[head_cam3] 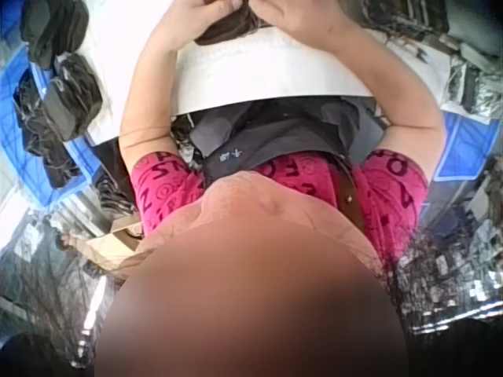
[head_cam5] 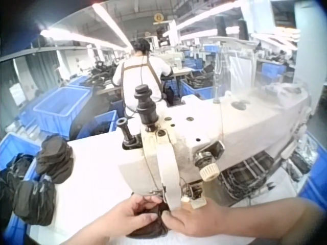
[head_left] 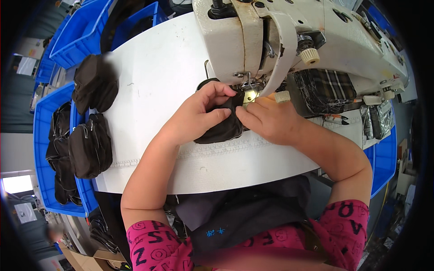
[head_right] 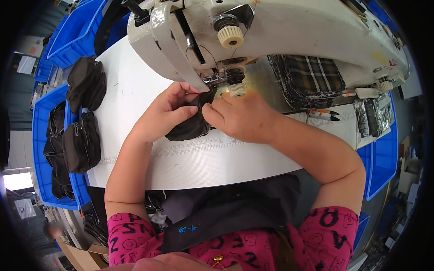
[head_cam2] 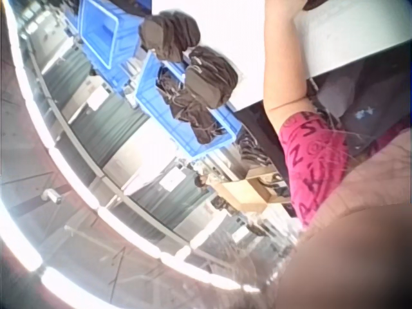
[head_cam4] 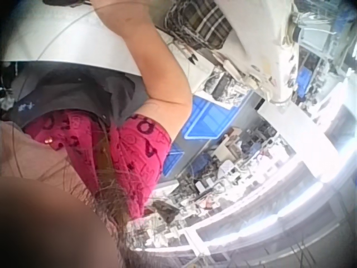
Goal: Sewing a small black leather or fabric pouch using an industrial sewing machine.
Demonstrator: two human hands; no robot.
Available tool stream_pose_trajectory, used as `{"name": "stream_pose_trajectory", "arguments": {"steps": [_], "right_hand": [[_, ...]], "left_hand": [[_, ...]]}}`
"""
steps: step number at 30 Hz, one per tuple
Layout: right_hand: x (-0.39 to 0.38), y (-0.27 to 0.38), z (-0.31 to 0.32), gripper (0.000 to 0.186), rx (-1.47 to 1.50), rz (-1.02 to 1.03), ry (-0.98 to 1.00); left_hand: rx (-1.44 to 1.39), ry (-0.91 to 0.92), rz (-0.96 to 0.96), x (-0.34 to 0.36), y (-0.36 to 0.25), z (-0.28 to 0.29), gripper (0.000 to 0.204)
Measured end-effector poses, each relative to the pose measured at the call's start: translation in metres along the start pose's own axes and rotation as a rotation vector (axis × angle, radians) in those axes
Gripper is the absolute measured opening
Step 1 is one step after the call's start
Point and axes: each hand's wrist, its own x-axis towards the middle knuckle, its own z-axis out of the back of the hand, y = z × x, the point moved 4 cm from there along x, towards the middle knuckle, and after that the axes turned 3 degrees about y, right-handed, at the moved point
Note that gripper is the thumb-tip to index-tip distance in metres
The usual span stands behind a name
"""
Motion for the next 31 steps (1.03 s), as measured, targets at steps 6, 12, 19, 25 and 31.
{"name": "stream_pose_trajectory", "arguments": {"steps": [6, 12, 19, 25, 31], "right_hand": [[-0.009, 0.002, 0.004, 0.015, 0.103, 0.159, 0.116], [-0.012, 0.011, 0.004, 0.015, 0.095, 0.263, 0.196], [-0.009, 0.009, 0.008, 0.009, 0.078, 0.206, 0.162], [-0.011, 0.009, 0.005, 0.010, 0.093, 0.230, 0.176], [-0.010, 0.011, 0.005, 0.014, 0.107, 0.197, 0.275]], "left_hand": [[0.721, -0.206, -0.140, -0.006, -0.019, -0.011, 0.025], [1.187, -0.224, -0.381, -0.006, -0.025, -0.027, 0.021], [1.215, -0.400, -0.317, -0.003, -0.024, -0.019, 0.017], [1.091, -0.695, -0.060, 0.003, -0.018, 0.040, 0.020], [1.005, -0.417, 0.265, 0.014, -0.013, 0.040, 0.054]]}}
